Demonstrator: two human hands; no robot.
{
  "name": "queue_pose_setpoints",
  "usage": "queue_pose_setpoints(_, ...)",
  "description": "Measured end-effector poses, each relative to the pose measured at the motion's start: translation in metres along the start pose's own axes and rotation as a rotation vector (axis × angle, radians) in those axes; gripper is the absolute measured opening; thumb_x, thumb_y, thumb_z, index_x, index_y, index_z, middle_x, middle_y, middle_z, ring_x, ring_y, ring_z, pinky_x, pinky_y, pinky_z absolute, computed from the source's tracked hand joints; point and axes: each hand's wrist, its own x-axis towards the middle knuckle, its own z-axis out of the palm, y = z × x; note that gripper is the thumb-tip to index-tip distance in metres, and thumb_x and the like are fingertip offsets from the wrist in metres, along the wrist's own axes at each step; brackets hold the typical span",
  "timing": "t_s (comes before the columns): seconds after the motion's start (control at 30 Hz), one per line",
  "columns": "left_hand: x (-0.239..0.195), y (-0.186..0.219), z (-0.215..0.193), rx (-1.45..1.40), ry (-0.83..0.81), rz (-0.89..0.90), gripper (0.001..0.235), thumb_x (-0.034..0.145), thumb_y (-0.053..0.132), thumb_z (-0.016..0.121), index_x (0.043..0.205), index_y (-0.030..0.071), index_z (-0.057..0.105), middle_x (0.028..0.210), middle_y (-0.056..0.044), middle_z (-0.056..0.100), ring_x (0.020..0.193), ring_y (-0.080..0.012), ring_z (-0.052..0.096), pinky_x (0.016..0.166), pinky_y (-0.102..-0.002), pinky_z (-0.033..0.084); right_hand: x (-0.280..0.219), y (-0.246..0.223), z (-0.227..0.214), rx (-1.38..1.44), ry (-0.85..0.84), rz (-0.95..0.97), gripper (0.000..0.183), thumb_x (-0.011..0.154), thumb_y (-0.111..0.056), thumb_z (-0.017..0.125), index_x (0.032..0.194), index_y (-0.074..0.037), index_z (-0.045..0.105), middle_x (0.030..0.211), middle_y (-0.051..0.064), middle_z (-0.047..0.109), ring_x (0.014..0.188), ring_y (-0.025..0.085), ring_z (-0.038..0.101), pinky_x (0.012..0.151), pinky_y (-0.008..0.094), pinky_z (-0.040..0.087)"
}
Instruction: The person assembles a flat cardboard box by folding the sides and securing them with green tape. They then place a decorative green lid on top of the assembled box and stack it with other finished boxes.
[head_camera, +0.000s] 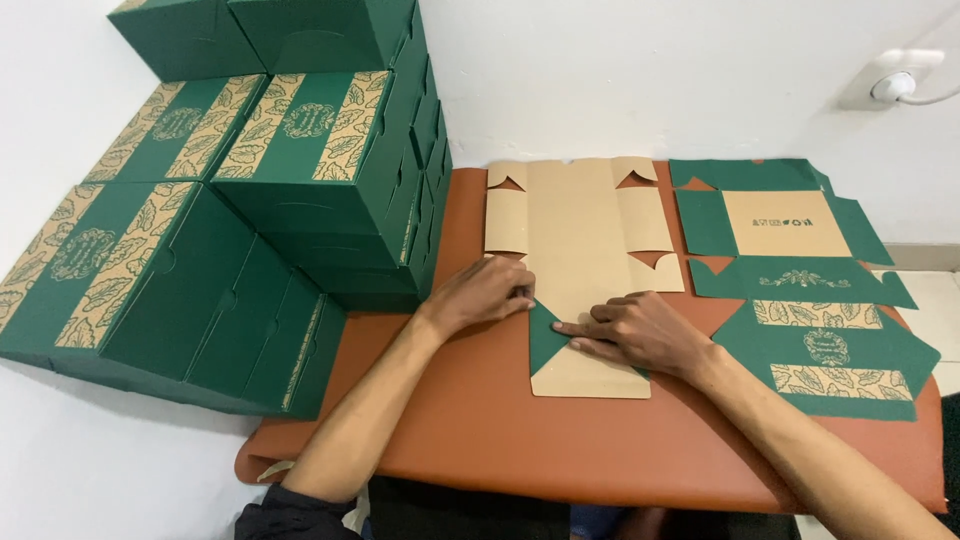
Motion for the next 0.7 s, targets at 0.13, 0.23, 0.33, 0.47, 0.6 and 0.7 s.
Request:
queue_pose_setpoints(0.13,0.000,0.005,0.003,-0.088,-0.065,-0.007,0.006,0.089,0.006,0.081,0.089,0.003,0.076,0.087,-0.017,0.078,0.086,-0.0353,0.078,0.075,-0.044,0.062,-0.001,-0.001,0.000,-0.003,0.000,-0.007,0.029,0.105,-0.041,0.063,0.113,-0.026,0.085,0.059,0.006,0.062,0.051,0.026,0.066,0.048,0.038,0.054)
queue_pose_setpoints(0.23,-0.001,0.006,0.007,-0.159,-0.167,-0.020,0.010,0.088,0.009,0.084,0.086,0.005,0.076,0.082,-0.014,0.077,0.082,-0.0292,0.078,0.072,-0.044,0.062,0.000,0.000,0.001,0.003,-0.009,0.001,0.028,0.104,-0.041,0.063,0.115,-0.027,0.085,0.059,0.005,0.061,0.052,0.026,0.066,0.049,0.037,0.053)
queue_pose_setpoints(0.33,0.000,0.005,0.014,-0.226,-0.251,-0.037,0.008,0.088,0.012,0.086,0.085,0.009,0.079,0.081,-0.010,0.079,0.080,-0.0246,0.077,0.072,-0.038,0.062,-0.002,0.003,0.006,0.011,-0.014,0.014,0.028,0.104,-0.042,0.063,0.117,-0.029,0.084,0.059,0.005,0.061,0.051,0.025,0.066,0.049,0.037,0.054)
queue_pose_setpoints(0.47,0.000,0.005,0.024,-0.221,-0.343,-0.002,0.012,0.083,0.022,0.089,0.080,0.015,0.079,0.075,-0.004,0.078,0.073,-0.0214,0.076,0.065,-0.036,0.061,-0.002,0.002,0.007,0.009,-0.002,0.021,0.028,0.104,-0.043,0.063,0.118,-0.030,0.084,0.061,0.004,0.061,0.053,0.024,0.066,0.049,0.036,0.053)
queue_pose_setpoints(0.6,-0.004,0.014,0.018,-0.265,-0.419,0.010,0.015,0.081,0.027,0.091,0.082,0.016,0.080,0.075,-0.007,0.079,0.072,-0.0220,0.076,0.066,-0.036,0.060,-0.005,0.002,0.007,-0.002,-0.002,0.022,0.029,0.105,-0.045,0.061,0.118,-0.031,0.084,0.063,0.005,0.062,0.054,0.025,0.067,0.050,0.036,0.053)
queue_pose_setpoints(0.7,-0.003,0.011,0.021,-0.276,-0.422,0.021,0.018,0.082,0.030,0.091,0.080,0.017,0.080,0.073,-0.005,0.078,0.070,-0.0196,0.074,0.065,-0.034,0.060,-0.003,0.001,0.005,-0.002,-0.011,0.029,0.029,0.105,-0.044,0.062,0.116,-0.030,0.084,0.062,0.005,0.063,0.055,0.025,0.068,0.051,0.037,0.054)
